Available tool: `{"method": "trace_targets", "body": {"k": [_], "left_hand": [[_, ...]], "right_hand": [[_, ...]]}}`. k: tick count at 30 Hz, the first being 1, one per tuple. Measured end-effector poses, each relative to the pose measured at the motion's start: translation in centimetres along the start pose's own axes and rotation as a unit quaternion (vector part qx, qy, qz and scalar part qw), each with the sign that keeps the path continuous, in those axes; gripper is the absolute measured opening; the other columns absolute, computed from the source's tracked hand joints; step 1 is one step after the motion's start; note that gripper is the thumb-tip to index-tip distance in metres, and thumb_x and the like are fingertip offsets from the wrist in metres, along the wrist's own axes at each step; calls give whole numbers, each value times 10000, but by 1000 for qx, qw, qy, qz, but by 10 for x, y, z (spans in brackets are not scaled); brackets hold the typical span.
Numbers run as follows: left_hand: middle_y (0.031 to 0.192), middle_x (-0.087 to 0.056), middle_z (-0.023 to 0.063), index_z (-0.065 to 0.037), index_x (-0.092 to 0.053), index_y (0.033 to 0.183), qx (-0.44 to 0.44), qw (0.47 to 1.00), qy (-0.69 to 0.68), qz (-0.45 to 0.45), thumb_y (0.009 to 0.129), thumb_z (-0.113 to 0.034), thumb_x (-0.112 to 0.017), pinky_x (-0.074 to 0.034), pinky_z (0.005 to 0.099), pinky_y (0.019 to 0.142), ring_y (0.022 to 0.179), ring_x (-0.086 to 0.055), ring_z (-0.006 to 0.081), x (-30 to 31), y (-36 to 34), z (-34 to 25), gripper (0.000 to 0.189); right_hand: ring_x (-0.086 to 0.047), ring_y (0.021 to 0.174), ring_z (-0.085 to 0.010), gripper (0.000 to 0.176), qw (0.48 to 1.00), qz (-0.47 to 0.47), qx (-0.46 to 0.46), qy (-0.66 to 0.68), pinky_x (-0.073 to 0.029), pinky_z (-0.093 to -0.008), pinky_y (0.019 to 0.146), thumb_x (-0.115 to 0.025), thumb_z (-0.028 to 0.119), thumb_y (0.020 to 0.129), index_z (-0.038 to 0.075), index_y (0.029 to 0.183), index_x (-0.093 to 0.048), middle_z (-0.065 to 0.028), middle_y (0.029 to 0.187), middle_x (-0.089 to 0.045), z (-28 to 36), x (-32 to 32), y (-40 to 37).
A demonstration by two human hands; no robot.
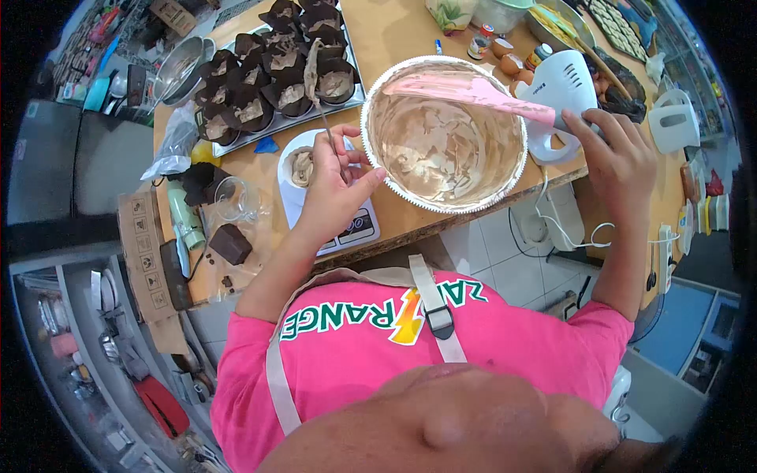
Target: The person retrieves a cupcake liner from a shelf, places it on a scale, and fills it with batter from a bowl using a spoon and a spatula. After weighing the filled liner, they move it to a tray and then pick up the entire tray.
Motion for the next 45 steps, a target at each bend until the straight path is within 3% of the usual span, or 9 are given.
{"method": "trace_targets", "body": {"k": [2,10,15,17,18,24,26,35,45], "left_hand": [[1184,-359,76,-76,-282,1029,-4,1000,25,12,788,44,-683,-494,233,718,955,-533,126,1,1,-1,483],[1186,-361,76,-80,-259,1032,-5,1000,-14,6,776,55,-690,-489,227,699,930,-550,113,-2,2,0,519],[1201,-357,80,-93,-245,1036,-16,999,-33,-2,770,60,-693,-490,218,690,890,-557,106,-2,2,-4,543],[1314,-356,117,-105,-244,1031,2,1000,-7,14,757,46,-714,-527,289,805,948,-574,143,-1,4,-3,564],[1314,-356,117,-105,-244,1031,1,1000,-7,17,757,46,-714,-527,289,805,948,-574,143,-1,5,-1,564],[1324,-359,119,-115,-238,1006,-9,999,-42,11,736,62,-728,-520,257,748,882,-570,126,-2,7,-1,587],[1260,-335,94,-102,-216,1036,-19,998,-51,27,760,67,-694,-513,230,701,843,-557,111,-3,7,-1,577],[1274,-342,110,-99,-224,1029,-30,999,-28,22,755,55,-708,-511,228,702,831,-552,102,1,8,4,577],[1282,-343,113,-98,-222,999,-17,998,-46,38,758,52,-712,-508,232,698,828,-556,107,4,11,1,567]], "right_hand": [[-593,742,-134,414,1000,-1,6,10,-459,-296,614,-637,98,673,246,1056,-682,46,888,-614,0,-4,4],[-582,749,-129,378,999,24,34,-2,-453,-298,631,-628,158,699,252,1064,-664,53,895,-596,11,-12,3],[-581,754,-129,361,1000,11,-6,-19,-456,-297,634,-631,163,702,249,1051,-664,58,907,-594,3,-1,-5],[-581,757,-129,358,999,9,-21,-34,-457,-296,634,-630,162,704,246,1051,-662,58,908,-592,3,0,-6],[-580,754,-129,362,999,20,-15,-33,-456,-295,632,-629,160,709,248,1058,-658,58,902,-589,4,-1,-4],[-570,744,-126,351,999,38,-3,-30,-452,-295,630,-618,154,731,246,1069,-645,54,872,-571,11,-9,3],[-567,741,-125,342,999,41,3,-34,-451,-296,629,-617,155,736,243,1065,-643,54,868,-567,14,-10,4],[-561,740,-125,308,998,51,29,-20,-445,-292,624,-617,161,744,223,1045,-643,61,871,-571,23,-23,2],[-573,746,-125,330,999,41,-8,-17,-460,-298,633,-605,143,735,253,1042,-653,63,872,-575,9,-10,0]]}}
Point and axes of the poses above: each hand's wrist, its own y-axis towards the middle knuckle, its own x-axis out of the back of the hand, z = x × y, the point moved 4 cm from there along y, towards the middle knuckle
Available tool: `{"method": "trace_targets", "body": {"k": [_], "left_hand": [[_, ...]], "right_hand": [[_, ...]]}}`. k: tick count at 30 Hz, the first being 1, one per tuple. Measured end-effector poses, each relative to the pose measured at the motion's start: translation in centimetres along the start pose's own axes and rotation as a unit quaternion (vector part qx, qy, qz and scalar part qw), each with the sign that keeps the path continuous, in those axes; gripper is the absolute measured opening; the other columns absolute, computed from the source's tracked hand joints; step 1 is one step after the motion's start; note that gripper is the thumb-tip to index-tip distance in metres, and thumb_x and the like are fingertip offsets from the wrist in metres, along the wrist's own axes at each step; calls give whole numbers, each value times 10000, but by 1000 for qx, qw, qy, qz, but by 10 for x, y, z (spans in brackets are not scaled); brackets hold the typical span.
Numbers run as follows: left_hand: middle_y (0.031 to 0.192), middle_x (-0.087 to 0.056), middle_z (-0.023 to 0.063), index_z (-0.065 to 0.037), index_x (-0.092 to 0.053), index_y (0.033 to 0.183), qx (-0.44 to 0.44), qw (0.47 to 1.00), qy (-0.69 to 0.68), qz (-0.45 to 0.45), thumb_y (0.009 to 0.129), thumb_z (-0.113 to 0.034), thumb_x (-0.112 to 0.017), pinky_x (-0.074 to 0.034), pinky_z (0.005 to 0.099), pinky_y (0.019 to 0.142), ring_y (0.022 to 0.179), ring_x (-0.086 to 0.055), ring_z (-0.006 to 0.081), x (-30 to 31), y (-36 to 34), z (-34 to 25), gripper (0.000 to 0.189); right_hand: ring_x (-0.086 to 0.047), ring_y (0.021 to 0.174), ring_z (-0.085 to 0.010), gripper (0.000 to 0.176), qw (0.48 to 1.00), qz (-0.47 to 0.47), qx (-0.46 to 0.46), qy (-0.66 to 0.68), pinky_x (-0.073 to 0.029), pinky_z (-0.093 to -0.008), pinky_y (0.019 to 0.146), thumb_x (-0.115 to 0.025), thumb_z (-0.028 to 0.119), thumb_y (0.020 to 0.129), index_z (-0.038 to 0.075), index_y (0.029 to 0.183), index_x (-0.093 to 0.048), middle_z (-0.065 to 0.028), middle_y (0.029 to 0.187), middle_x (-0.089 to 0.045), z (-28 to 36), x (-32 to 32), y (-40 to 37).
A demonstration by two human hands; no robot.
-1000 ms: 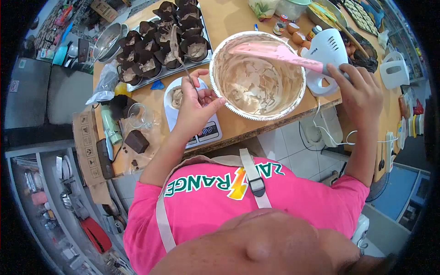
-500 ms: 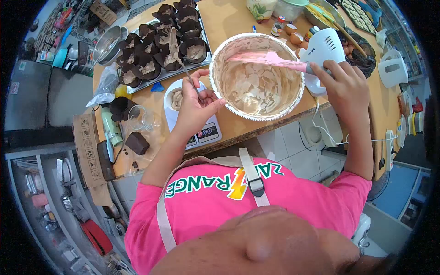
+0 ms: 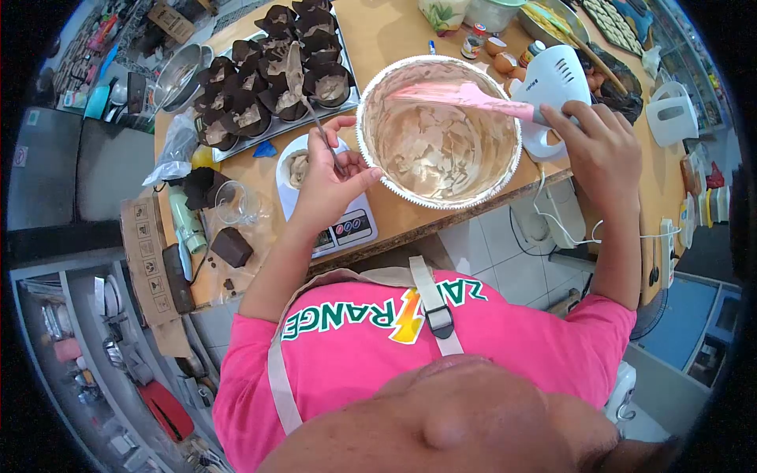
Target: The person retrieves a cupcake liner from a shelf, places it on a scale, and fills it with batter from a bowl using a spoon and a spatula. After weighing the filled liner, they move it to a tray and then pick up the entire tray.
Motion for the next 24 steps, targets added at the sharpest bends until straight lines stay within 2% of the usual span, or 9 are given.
{"method": "trace_targets", "body": {"k": [14,16,17,19,20,22,24], "left_hand": [[1297,-340,111,-115,-225,976,9,1000,24,9,752,71,-700,-495,222,668,815,-543,100,0,0,-2,557],[1299,-340,111,-113,-226,977,8,1000,17,5,752,71,-700,-496,222,669,815,-543,100,-1,0,-3,556],[1300,-339,111,-111,-227,977,8,1000,10,2,752,70,-700,-497,222,671,815,-542,99,-2,0,-3,554],[1301,-341,111,-108,-228,979,6,1000,13,-1,752,68,-701,-497,222,672,816,-542,98,-1,0,-1,554],[1302,-344,111,-105,-229,981,5,1000,17,-4,751,67,-702,-497,222,673,817,-542,96,-1,0,-1,553],[1302,-347,112,-103,-230,983,4,1000,17,-1,751,64,-703,-497,222,673,816,-544,94,-1,0,-2,553],[1301,-351,112,-101,-230,985,4,1000,17,1,750,62,-704,-497,222,674,816,-545,93,-2,0,-1,553]], "right_hand": [[-552,734,-127,254,996,15,88,7,-445,-300,626,-600,167,768,242,1004,-658,41,844,-546,17,-6,18],[-592,755,-167,269,993,83,67,42,-464,-332,641,-611,144,765,213,1020,-663,1,820,-570,10,1,23],[-592,755,-167,269,993,84,67,42,-464,-332,641,-611,144,765,213,1020,-663,1,820,-570,9,9,26],[-627,794,-232,263,986,155,-21,62,-489,-366,675,-637,124,755,171,1011,-677,-47,807,-617,0,20,31],[-627,794,-232,263,986,155,-21,61,-489,-366,675,-637,124,755,171,1011,-677,-47,807,-617,-4,25,34],[-611,846,-296,347,969,230,-39,82,-470,-418,730,-693,141,737,116,1082,-660,-102,852,-624,-13,24,37],[-607,844,-320,319,971,219,-30,88,-470,-422,755,-695,151,735,91,1048,-675,-128,871,-635,-21,22,44]]}}
Point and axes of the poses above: each hand's wrist, its own y-axis towards the middle knuckle, its own x-axis out of the back of the hand, z = x × y, the point moved 4 cm from there along y, towards the middle knuckle
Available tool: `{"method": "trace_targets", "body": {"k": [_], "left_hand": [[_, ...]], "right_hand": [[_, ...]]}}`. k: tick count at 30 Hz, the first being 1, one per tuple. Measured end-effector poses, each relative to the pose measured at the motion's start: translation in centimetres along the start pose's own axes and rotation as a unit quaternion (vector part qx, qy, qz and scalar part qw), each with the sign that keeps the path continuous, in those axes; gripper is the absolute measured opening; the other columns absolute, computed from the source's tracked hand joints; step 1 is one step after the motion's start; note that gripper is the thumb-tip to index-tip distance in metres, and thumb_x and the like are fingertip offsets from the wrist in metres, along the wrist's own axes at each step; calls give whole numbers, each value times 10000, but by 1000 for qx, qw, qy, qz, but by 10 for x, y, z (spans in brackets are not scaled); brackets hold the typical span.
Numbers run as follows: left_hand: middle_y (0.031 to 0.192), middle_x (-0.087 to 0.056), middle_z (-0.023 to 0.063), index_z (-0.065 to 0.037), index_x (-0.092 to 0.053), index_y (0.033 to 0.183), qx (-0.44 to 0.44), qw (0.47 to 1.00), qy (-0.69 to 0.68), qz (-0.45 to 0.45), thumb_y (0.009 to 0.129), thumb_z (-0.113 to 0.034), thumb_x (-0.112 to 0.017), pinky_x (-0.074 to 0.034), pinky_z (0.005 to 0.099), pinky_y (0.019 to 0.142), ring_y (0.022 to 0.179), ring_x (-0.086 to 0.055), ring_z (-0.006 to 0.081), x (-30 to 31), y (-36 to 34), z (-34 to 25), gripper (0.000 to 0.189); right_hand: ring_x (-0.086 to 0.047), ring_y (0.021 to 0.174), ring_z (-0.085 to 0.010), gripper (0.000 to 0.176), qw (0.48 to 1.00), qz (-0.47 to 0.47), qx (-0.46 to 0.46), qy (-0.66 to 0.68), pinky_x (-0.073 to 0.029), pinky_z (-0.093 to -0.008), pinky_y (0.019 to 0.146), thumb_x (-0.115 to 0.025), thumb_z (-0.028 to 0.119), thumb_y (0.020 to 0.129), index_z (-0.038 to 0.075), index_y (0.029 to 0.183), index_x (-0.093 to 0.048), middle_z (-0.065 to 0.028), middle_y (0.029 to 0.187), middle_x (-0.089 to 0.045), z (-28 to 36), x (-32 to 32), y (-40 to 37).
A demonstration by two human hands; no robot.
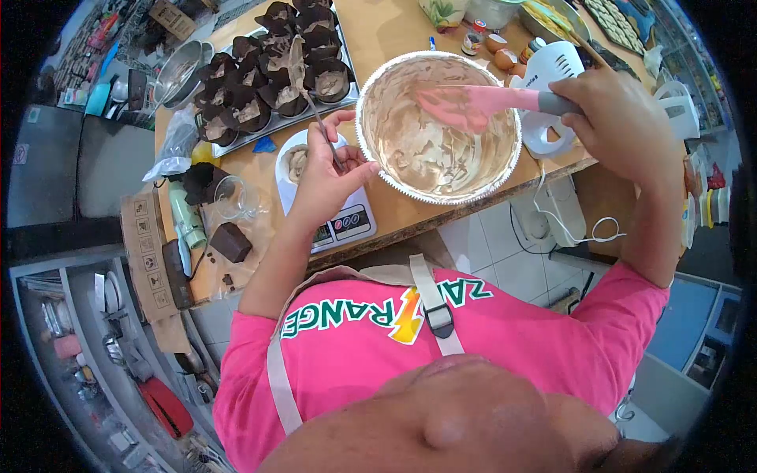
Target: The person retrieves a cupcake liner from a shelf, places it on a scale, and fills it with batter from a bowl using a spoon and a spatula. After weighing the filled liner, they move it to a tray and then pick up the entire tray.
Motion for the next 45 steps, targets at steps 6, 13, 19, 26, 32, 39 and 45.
{"method": "trace_targets", "body": {"k": [6,13,19,26,32,39,45], "left_hand": [[1302,-354,107,-104,-228,990,1,1000,6,-7,752,60,-703,-472,197,619,812,-554,87,1,0,1,555],[1304,-347,110,-110,-232,992,-7,1000,3,2,750,51,-714,-453,184,593,812,-562,89,1,1,3,563],[1306,-346,119,-111,-234,1000,-9,1000,0,10,761,12,-728,-455,196,616,831,-569,93,4,1,7,562],[1301,-356,121,-106,-241,1005,-6,1000,-4,3,766,-4,-728,-459,202,633,821,-566,95,2,1,4,552],[1321,-345,128,-106,-235,993,6,1000,1,4,757,19,-724,-471,208,644,841,-574,101,3,1,4,556],[1321,-340,126,-106,-232,986,7,1000,-10,1,754,30,-720,-482,213,658,844,-576,106,1,0,1,558],[1314,-338,125,-109,-227,981,15,1000,11,4,749,36,-721,-483,215,659,830,-560,102,1,1,0,565]], "right_hand": [[-616,895,-282,250,990,128,-13,59,-483,-380,795,-692,188,751,68,970,-700,-119,913,-645,-11,-3,35],[-616,911,-269,265,966,252,-55,33,-485,-365,808,-702,231,748,68,958,-703,-115,947,-637,-12,-5,66],[-622,886,-265,265,956,271,-106,45,-490,-367,788,-704,240,752,77,961,-706,-100,920,-647,-3,-3,80],[-624,893,-265,240,978,208,-31,-2,-492,-381,790,-698,248,760,81,931,-700,-90,925,-639,20,8,82],[-627,892,-261,174,982,178,13,-55,-502,-394,765,-670,223,783,102,906,-695,-75,926,-633,47,23,80],[-636,847,-257,113,986,150,42,-68,-516,-392,717,-681,196,747,86,770,-698,-79,835,-633,60,31,77],[-630,843,-256,96,991,66,105,-40,-511,-387,708,-701,168,710,93,771,-700,-81,807,-625,63,33,64]]}}
Point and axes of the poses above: each hand's wrist, its own y-axis towards the middle knuckle, its own x-axis out of the back of the hand, z = x × y, the point moved 4 cm from there along y, towards the middle knuckle
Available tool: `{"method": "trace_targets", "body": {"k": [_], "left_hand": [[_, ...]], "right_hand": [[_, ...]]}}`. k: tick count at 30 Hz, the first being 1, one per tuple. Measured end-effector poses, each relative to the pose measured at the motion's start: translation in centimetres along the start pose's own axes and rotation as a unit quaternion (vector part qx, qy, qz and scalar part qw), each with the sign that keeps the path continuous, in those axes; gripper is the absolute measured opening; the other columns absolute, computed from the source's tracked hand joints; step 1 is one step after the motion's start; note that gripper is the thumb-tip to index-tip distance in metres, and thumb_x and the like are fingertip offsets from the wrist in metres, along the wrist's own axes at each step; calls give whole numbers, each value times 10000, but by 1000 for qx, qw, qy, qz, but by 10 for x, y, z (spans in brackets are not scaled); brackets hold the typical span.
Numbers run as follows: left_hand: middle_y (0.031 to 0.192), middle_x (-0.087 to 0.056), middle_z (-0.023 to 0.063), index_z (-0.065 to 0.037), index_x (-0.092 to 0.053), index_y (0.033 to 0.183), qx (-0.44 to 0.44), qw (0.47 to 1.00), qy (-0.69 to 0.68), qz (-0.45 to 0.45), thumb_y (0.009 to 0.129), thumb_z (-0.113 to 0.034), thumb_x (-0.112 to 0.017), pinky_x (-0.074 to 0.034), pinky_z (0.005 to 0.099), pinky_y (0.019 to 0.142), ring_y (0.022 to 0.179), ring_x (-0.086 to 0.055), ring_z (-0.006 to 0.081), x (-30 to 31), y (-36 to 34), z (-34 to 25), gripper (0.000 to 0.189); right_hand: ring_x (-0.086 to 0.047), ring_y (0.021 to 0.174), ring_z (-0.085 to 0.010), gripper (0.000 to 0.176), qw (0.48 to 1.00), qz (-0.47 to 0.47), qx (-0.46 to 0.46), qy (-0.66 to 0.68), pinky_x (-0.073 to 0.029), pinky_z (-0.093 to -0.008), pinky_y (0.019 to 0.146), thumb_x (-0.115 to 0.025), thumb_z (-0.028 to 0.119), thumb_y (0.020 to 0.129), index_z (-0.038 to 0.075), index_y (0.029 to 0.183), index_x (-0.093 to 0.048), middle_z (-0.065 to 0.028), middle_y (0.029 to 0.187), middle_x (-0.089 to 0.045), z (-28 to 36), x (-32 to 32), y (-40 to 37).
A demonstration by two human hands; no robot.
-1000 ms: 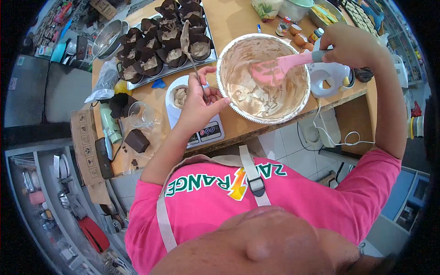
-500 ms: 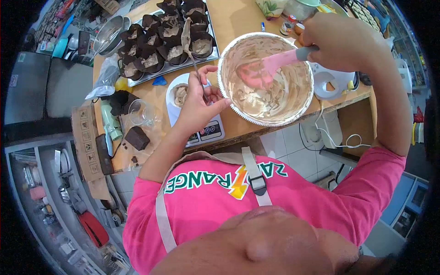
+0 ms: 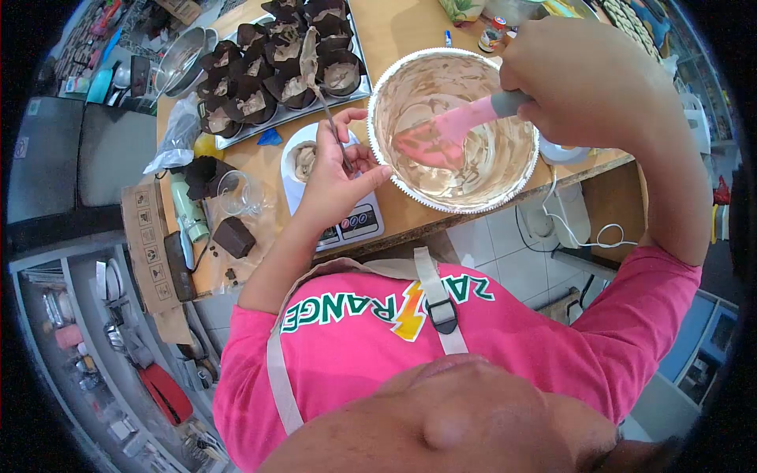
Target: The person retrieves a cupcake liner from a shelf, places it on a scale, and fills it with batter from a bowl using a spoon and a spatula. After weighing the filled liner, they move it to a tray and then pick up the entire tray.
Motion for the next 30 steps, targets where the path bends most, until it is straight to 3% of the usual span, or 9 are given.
{"method": "trace_targets", "body": {"k": [7,10,12,15,19,22,24,28,30], "left_hand": [[1316,-336,126,-112,-226,977,4,1000,-14,-4,742,40,-726,-486,215,660,830,-556,99,0,0,1,574],[1317,-336,124,-113,-228,977,16,1000,-12,-1,741,39,-728,-486,216,663,843,-555,102,1,0,3,574],[1318,-338,121,-114,-231,978,5,1000,-11,1,742,40,-729,-479,215,667,847,-550,102,1,0,1,572],[1315,-340,115,-109,-236,993,5,1000,-9,16,746,42,-715,-474,219,685,843,-532,101,2,4,-5,560],[1317,-339,112,-105,-239,1012,5,1000,2,18,757,50,-678,-470,234,719,851,-509,102,4,9,-7,531],[1321,-336,112,-105,-237,1024,12,1000,0,23,769,69,-627,-466,249,761,885,-490,106,4,12,-8,497],[1330,-334,116,-104,-233,1036,7,998,-57,26,788,85,-581,-463,260,788,911,-483,109,3,16,-7,467],[1330,-341,123,-102,-228,1054,6,996,-86,28,806,97,-543,-468,270,802,946,-490,115,5,25,-4,447],[1330,-349,132,-98,-230,1060,6,997,-71,18,825,99,-518,-473,285,813,966,-509,125,5,30,-6,421]], "right_hand": [[-625,834,-260,173,999,28,22,28,-500,-392,714,-735,152,662,130,833,-732,-73,823,-632,-24,-9,-5],[-620,843,-263,240,996,-41,55,62,-493,-389,738,-765,137,636,138,874,-738,-73,818,-633,-37,3,-10],[-663,743,-273,246,981,177,-77,19,-515,-392,651,-678,270,760,174,980,-726,-89,811,-695,-35,21,-6],[-660,740,-282,238,967,217,-136,-5,-515,-390,650,-674,268,765,179,979,-727,-82,810,-694,-34,19,-2],[-660,754,-283,234,957,263,-118,43,-512,-393,654,-674,267,765,166,969,-730,-88,816,-694,-52,1,1],[-661,775,-288,238,979,189,-56,44,-511,-400,668,-675,289,775,154,961,-731,-93,828,-695,-53,-17,-4],[-613,863,-262,279,995,23,-28,97,-483,-385,765,-787,136,632,143,905,-733,-68,826,-631,-63,-46,-1],[-610,880,-256,278,998,-32,-9,49,-477,-388,779,-787,153,657,140,928,-725,-63,837,-628,-41,-29,-12],[-608,893,-251,275,999,17,-6,49,-478,-389,774,-785,157,666,137,933,-723,-58,849,-626,-35,-29,-12]]}}
Point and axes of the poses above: each hand's wrist, its own y-axis towards the middle knuckle, its own x-axis out of the back of the hand, z = x × y, the point moved 4 cm from there along y, towards the middle knuckle
